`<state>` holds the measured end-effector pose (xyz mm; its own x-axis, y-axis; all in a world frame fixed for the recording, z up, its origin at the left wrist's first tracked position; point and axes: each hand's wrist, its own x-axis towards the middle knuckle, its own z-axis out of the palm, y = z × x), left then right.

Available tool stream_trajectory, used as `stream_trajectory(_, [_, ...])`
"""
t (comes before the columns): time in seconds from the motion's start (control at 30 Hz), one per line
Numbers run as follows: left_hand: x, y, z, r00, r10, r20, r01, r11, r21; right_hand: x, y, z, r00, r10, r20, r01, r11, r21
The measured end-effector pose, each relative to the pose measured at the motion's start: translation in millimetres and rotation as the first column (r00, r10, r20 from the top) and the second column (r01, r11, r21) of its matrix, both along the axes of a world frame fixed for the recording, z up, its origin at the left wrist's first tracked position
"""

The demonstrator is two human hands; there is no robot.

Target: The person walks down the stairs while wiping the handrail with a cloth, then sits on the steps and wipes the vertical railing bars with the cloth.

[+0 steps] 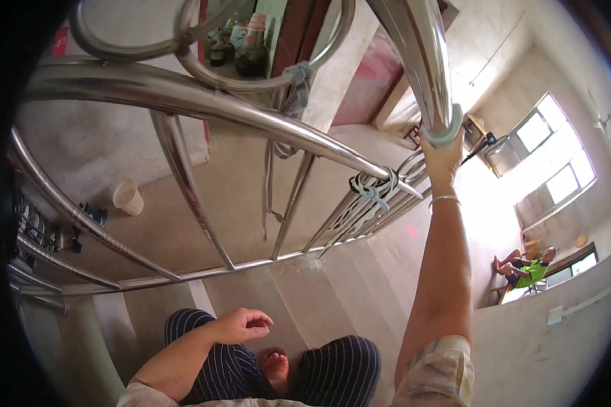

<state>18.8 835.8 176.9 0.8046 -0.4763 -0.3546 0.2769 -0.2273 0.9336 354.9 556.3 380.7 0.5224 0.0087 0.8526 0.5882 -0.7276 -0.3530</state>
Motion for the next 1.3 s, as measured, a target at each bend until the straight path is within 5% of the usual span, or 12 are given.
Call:
stream_trajectory(0.03, [0,0,1,1.0,0.006,0.009,-0.006,1.0,0.001,2,-8,-4,0.998,-0.012,-0.067,0.008,0.998,-0.055])
stream_trajectory(0.07, [1,0,1,1.0,0.0,0.02,0.0,1.0,0.028,4,-16,-8,0.961,0.084,-0.264,-0.06,0.993,0.097])
stream_trajectory(0.2, [3,-1,-20,0.999,0.047,0.006,-0.046,0.996,-0.08,17,-27,-12,0.937,0.104,-0.333,-0.027,0.973,0.228])
stream_trajectory(0.37, [7,-1,-24,0.988,0.109,-0.106,-0.121,0.986,-0.118,-24,25,38,0.969,0.055,-0.239,-0.039,0.997,0.07])
stream_trajectory(0.53, [4,-5,-29,0.978,0.205,-0.043,-0.209,0.966,-0.154,-114,113,133,0.91,0.386,-0.153,-0.382,0.922,0.056])
stream_trajectory(0.63, [6,-11,-26,0.981,0.18,0.077,-0.178,0.984,-0.031,-170,158,188,0.82,0.55,-0.157,-0.564,0.824,-0.061])
stream_trajectory(0.7, [1,-14,-22,0.96,0.082,0.267,-0.131,0.977,0.169,-198,192,213,0.699,0.715,0.001,-0.686,0.671,-0.281])
stream_trajectory(0.77, [0,-17,-29,0.949,0.063,0.308,-0.134,0.967,0.217,-219,226,230,0.761,0.605,0.234,-0.483,0.769,-0.419])
stream_trajectory(0.9, [-6,-19,-27,0.922,-0.001,0.387,-0.13,0.941,0.311,-270,276,265,0.749,0.6,0.282,-0.49,0.787,-0.375])
stream_trajectory(1.0, [-15,-18,-21,0.898,0.032,0.439,-0.178,0.939,0.294,-289,315,285,0.644,0.582,0.496,-0.403,0.809,-0.427])
stream_trajectory(1.07, [-17,-14,-16,0.892,0.057,0.449,-0.187,0.95,0.252,-294,337,291,0.725,0.356,0.589,-0.044,0.878,-0.476])
stream_trajectory(1.3, [-16,-4,-30,0.88,0.232,0.415,-0.302,0.947,0.111,-283,327,291,0.677,0.464,0.571,-0.142,0.844,-0.518])
